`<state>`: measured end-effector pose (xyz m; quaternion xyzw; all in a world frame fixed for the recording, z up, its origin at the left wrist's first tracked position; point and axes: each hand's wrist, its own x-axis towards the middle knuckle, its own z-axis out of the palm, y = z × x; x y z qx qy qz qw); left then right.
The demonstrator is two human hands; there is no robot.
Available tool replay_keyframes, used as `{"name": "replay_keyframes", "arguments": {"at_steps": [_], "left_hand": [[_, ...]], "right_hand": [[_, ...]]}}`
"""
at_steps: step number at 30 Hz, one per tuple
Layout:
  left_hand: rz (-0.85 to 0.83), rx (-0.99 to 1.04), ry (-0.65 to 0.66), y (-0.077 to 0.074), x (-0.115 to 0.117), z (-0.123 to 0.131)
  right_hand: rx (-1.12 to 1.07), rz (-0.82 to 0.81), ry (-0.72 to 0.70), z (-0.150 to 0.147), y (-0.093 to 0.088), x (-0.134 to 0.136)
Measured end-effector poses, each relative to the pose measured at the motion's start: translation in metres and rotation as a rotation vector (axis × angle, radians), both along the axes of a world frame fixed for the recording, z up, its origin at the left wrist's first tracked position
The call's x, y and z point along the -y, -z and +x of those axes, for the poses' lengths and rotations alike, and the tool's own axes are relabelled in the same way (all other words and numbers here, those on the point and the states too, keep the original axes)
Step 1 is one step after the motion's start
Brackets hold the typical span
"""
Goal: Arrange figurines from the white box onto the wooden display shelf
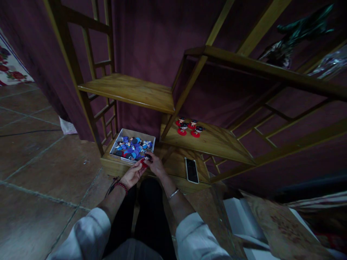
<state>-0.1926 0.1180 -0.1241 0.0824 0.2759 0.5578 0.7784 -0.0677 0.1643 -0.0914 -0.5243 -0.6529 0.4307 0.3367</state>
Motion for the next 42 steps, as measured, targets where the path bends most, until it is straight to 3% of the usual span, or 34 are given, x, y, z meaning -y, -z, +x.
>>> {"name": "replay_keyframes", "arguments": {"at_steps": [17,33,42], "left_hand": [[0.003,0.005,-0.017,0.0,0.001,0.0],[-0.001,0.005,-0.037,0.009,-0.001,0.001],[0.03,0.004,-0.016,0.005,0.001,-0.001]], "right_hand": [[0.035,-0.022,0.012,-0.003,-0.012,0.006],[0.054,0.025,0.008,-0.003,-0.006,0.006],[0.034,0.02,-0.009,-0.002,-0.003,0.005]]}}
